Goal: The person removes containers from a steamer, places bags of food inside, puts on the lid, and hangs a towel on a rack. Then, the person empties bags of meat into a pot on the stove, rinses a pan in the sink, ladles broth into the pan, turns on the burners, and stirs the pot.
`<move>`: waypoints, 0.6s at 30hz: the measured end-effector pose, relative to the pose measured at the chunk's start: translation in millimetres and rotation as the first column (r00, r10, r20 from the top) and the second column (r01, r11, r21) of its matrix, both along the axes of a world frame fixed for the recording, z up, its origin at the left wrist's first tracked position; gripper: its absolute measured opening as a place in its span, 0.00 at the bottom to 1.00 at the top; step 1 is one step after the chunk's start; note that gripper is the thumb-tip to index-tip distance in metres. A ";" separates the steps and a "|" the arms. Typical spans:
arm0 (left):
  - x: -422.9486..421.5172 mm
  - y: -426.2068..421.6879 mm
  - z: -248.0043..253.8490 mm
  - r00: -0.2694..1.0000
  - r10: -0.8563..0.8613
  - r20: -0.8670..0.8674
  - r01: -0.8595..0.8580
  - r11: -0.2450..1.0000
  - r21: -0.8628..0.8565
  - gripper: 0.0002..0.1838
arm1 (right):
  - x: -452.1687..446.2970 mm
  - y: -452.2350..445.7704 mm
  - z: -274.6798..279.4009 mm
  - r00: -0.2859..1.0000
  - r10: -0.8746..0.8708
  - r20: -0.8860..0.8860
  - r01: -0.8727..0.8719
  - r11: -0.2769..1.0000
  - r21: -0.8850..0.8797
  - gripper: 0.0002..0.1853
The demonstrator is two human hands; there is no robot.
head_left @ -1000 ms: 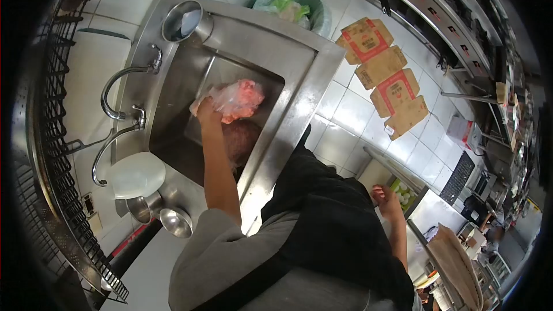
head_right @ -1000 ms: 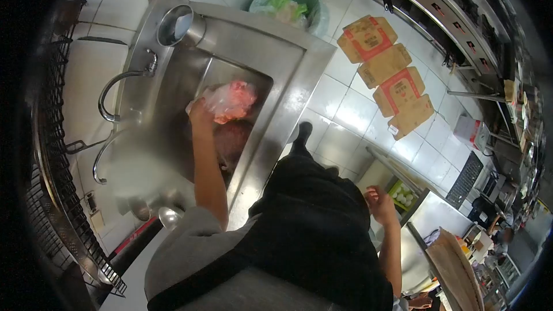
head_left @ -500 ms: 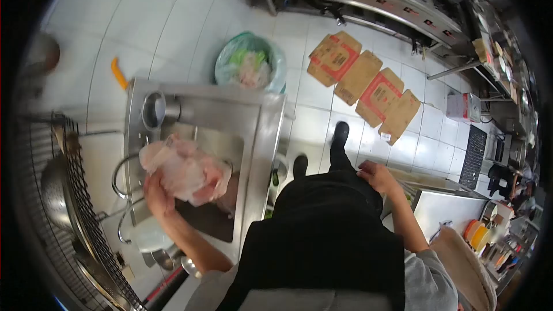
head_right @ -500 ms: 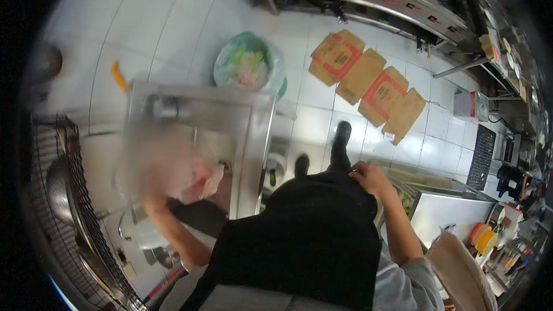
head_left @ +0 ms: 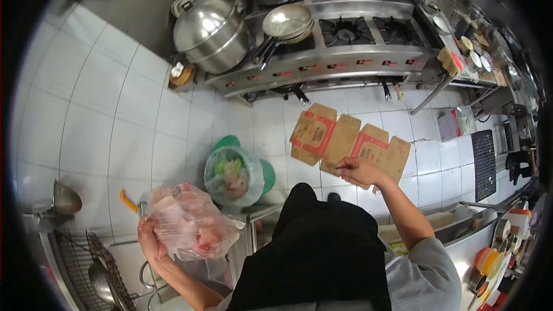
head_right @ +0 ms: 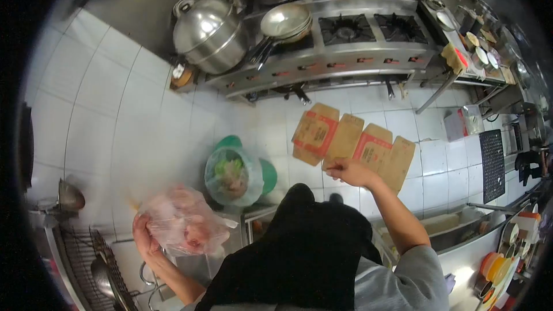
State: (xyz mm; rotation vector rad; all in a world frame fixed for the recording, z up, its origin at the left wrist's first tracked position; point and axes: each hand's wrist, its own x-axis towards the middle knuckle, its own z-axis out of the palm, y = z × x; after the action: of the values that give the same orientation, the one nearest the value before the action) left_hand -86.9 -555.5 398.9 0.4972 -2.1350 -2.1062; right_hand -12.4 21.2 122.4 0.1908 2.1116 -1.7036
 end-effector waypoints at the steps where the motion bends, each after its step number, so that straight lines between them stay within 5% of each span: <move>1: -20.1 19.8 -2.2 1.000 -0.023 0.013 0.023 1.000 -0.007 0.09 | -19.9 11.3 0.2 0.999 -0.001 -0.046 0.002 1.000 0.021 0.19; 4: -82.5 90.9 -5.3 0.995 -0.091 0.051 0.093 0.995 -0.045 0.11 | -75.4 34.5 16.8 0.993 -0.111 -0.038 0.099 0.967 -0.237 0.17; 10: -249.2 197.8 -35.7 0.957 -0.280 0.070 0.288 0.947 -0.141 0.09 | -165.9 99.2 36.1 0.992 -0.126 0.031 0.129 0.986 -0.104 0.18; 12: -305.7 253.5 -24.2 0.941 -0.320 0.111 0.339 0.887 -0.314 0.10 | -189.0 130.2 39.7 0.984 -0.159 0.083 0.163 0.986 -0.044 0.18; 15: -396.5 327.7 0.0 0.874 -0.477 0.089 0.457 0.747 -0.483 0.11 | -215.5 169.5 41.5 0.961 -0.270 0.061 0.274 0.957 -0.094 0.18; 18: -499.0 370.7 -0.1 0.698 -0.710 0.094 0.551 0.449 -0.704 0.10 | -239.6 193.8 54.4 0.895 -0.437 0.091 0.446 0.884 -0.141 0.17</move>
State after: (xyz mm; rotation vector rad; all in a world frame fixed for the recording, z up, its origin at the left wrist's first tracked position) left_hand -585.9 -184.8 398.8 -0.7184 -2.9911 -1.1980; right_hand -252.0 215.0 176.8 0.7136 1.9805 -2.0809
